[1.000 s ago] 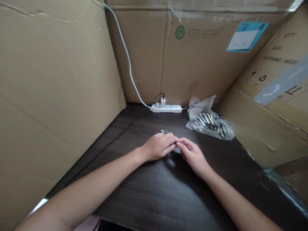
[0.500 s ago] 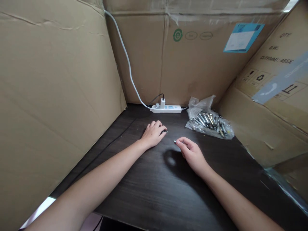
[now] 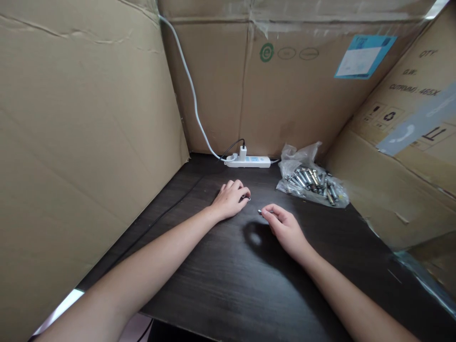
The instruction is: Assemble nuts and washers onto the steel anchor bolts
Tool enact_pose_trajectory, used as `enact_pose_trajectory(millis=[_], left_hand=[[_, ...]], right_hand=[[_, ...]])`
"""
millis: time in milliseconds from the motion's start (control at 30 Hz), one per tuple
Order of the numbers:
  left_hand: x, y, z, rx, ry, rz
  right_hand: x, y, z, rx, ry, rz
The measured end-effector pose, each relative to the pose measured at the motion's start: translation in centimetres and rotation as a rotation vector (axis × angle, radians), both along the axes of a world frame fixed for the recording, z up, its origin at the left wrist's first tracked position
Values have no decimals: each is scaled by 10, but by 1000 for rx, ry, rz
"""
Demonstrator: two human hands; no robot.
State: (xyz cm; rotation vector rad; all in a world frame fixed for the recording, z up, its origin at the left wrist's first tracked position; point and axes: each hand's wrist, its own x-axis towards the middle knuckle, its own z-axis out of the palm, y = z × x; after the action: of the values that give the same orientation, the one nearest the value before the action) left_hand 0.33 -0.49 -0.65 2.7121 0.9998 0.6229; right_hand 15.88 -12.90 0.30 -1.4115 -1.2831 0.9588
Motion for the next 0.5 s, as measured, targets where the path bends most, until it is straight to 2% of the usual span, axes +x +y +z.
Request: enact_pose_trajectory(millis=[267, 367, 500], left_hand=[[-1, -6, 6, -14, -114, -71], [0, -17, 12, 13, -187, -88], [2, -36, 20, 7, -202, -176]], right_hand=[[0, -1, 1, 49, -67, -20], [2, -1, 1, 88, -112, -26], [3, -1, 3, 116, -128, -13]])
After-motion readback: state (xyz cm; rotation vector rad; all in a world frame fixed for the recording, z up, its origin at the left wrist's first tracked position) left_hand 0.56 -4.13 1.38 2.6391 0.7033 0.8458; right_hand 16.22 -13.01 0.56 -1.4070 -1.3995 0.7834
